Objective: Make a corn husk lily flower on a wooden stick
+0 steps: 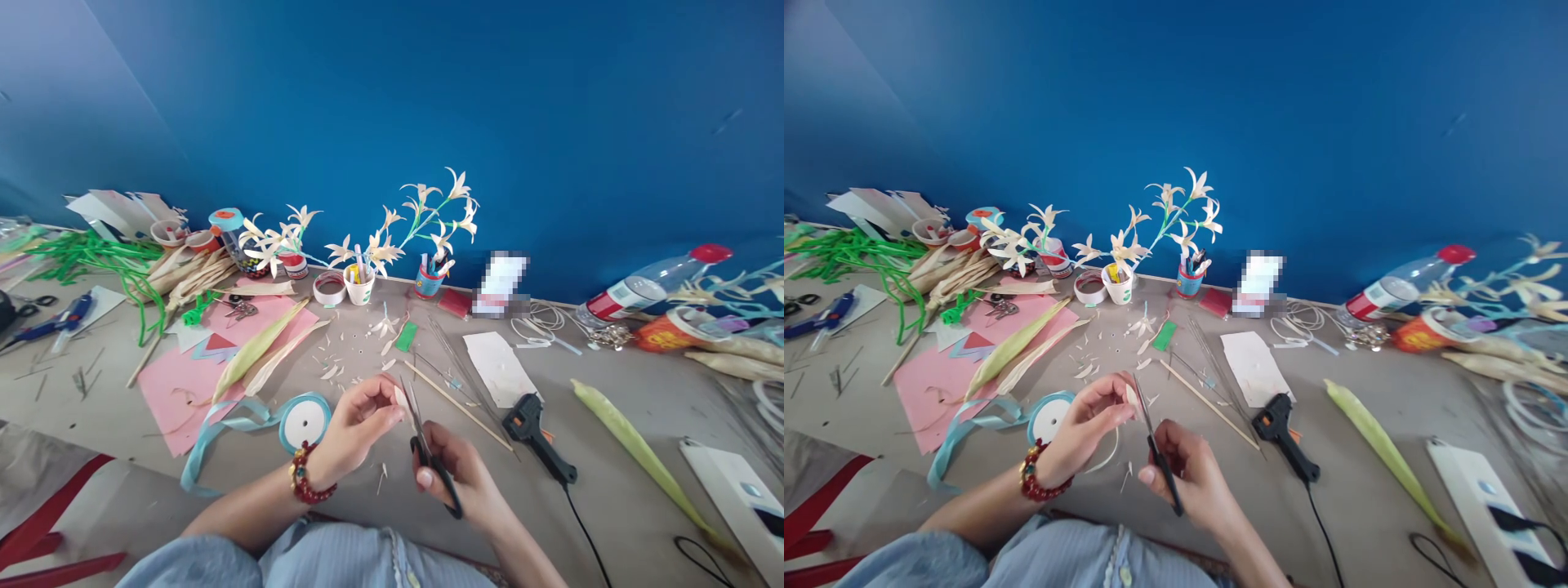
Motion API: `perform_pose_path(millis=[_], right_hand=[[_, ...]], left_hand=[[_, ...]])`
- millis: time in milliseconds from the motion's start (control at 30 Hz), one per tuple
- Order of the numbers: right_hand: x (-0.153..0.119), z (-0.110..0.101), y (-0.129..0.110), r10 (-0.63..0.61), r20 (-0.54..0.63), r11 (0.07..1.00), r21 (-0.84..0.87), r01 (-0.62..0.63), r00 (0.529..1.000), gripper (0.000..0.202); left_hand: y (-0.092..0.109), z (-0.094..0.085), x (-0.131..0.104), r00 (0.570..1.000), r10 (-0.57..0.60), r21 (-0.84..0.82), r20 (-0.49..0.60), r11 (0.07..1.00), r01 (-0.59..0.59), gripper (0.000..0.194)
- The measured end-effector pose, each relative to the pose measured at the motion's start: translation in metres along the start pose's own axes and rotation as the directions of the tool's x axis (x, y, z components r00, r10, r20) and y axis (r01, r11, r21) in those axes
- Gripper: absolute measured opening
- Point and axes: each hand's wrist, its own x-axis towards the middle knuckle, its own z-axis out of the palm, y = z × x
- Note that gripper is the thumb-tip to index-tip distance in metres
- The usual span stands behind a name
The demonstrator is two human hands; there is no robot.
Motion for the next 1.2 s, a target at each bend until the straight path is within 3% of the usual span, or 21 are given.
perform_pose_path(millis=[500, 867, 1200], right_hand=[[0.0013, 0.0029, -0.0012, 0.025, -0.013, 1.000, 0.008, -0.025, 1.000, 0.063], [-0.0006, 0.0029, 0.0033, 0.036, -0.043, 0.999, 0.014, -0.036, 0.998, 0.062], [0.0006, 0.0043, 0.0009, 0.071, 0.021, 0.985, 0.157, -0.073, 0.997, 0.063]], left_hand=[[0.0013, -0.0032, 0.0024, 0.998, 0.000, 0.146, 0.056, 0.989, -0.008, 0.018], [0.0036, -0.0017, 0.0037, 0.997, -0.022, 0.075, 0.068, 0.997, 0.017, 0.021], [0.0053, -0.0026, 0.0035, 0.996, -0.039, 0.027, 0.079, 0.999, 0.037, 0.022]])
